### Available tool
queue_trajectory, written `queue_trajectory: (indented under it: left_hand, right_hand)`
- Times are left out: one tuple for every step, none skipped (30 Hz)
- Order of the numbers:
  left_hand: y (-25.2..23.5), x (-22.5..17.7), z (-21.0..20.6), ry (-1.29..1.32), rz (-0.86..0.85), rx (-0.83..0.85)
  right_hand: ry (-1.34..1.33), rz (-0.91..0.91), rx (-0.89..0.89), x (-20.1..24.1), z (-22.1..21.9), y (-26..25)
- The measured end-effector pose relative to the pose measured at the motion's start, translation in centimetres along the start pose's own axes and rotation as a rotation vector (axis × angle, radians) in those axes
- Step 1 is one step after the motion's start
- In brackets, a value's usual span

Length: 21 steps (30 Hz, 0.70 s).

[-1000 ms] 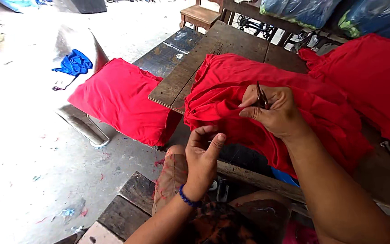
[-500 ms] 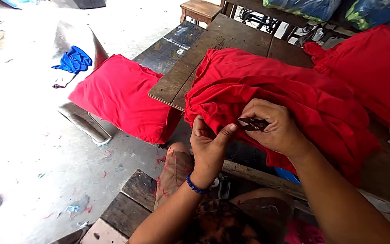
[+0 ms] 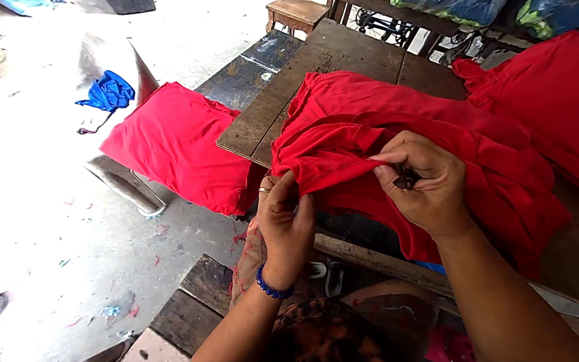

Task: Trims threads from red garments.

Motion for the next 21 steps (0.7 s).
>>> queue_trajectory:
  left_hand:
    - [-0.1, 0.4, 0.1, 0.008, 0.054, -0.014]
    - [-0.2, 1.1, -0.1, 0.072, 0.157, -0.006]
    - [-0.2, 2.0, -0.7, 0.199, 0.310, 0.015]
    - [0.1, 2.7, -1.4, 0.334, 0.468, 0.033]
    - [0.6, 3.0, -2.0, 0.461, 0.577, 0.035]
    - [0.9, 2.9, -2.3, 0.583, 0.641, 0.022]
    - [1.2, 2.7, -2.6, 0.702, 0.688, -0.003]
    - [1.5, 2.6, -2.8, 0.806, 0.721, -0.024]
    - [1.6, 2.5, -2.9, 0.884, 0.739, -0.039]
    - [1.6, 2.4, -2.8, 0.938, 0.736, -0.050]
    - [1.4, 2.3, -2.5, 0.964, 0.699, -0.044]
    - [1.2, 2.2, -2.2, 0.961, 0.639, -0.029]
    - [1.0, 2.0, -1.9, 0.930, 0.579, -0.020]
    - [0.9, 1.9, -1.7, 0.890, 0.525, -0.025]
    - [0.7, 1.8, -1.5, 0.864, 0.474, -0.037]
    - [0.6, 1.8, -1.5, 0.844, 0.439, -0.055]
    - [0.4, 1.7, -1.5, 0.815, 0.416, -0.058]
    - [0.2, 1.8, -1.5, 0.772, 0.406, -0.059]
    - [0.0, 1.9, -1.5, 0.728, 0.406, -0.065]
    - [-0.2, 2.0, -1.5, 0.694, 0.405, -0.070]
    - [-0.4, 2.1, -1.5, 0.673, 0.406, -0.077]
  right_hand:
    - [-0.006, 0.010, 0.000, 0.1, -0.2, 0.2]
    - [-0.010, 0.026, 0.001, 0.2, -0.5, 0.5]
    - [-0.017, 0.041, 0.000, 0.3, -0.8, 0.8]
    - [-0.024, 0.052, -0.010, 0.4, -1.0, 1.2]
    - [-0.037, 0.053, -0.022, 0.3, -1.2, 1.6]
    - [-0.053, 0.049, -0.030, 0.2, -1.3, 2.0]
    - [-0.068, 0.043, -0.039, 0.0, -1.5, 2.3]
    - [-0.079, 0.035, -0.048, -0.1, -1.7, 2.7]
    - [-0.086, 0.026, -0.052, -0.3, -2.0, 3.0]
    - [-0.090, 0.015, -0.053, -0.5, -2.3, 3.3]
    - [-0.097, -0.003, -0.052, -0.8, -2.7, 3.6]
    - [-0.109, -0.027, -0.046, -1.2, -3.0, 3.9]
    - [-0.127, -0.054, -0.038, -1.4, -3.3, 4.2]
    - [-0.145, -0.079, -0.027, -1.6, -3.5, 4.4]
    - [-0.166, -0.106, -0.022, -1.8, -3.7, 4.5]
    - [-0.190, -0.138, -0.022, -2.0, -3.8, 4.7]
    - [-0.214, -0.170, -0.029, -2.2, -3.8, 4.9]
    - [-0.234, -0.194, -0.039, -2.3, -3.6, 5.0]
    - [-0.253, -0.212, -0.048, -2.3, -3.4, 5.0]
    - [-0.264, -0.225, -0.052, -2.3, -3.1, 5.1]
    - [-0.274, -0.233, -0.054, -2.3, -2.9, 5.0]
Point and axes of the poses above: each hand's wrist, its own y-axis away from the middle knuckle, its own z-axis out of the back of the hand, x = y × z, the point moved 10 cm from there along -y, towards the middle knuckle, and after that the axes turned 14 degrees about -y, right-handed, at the moved point
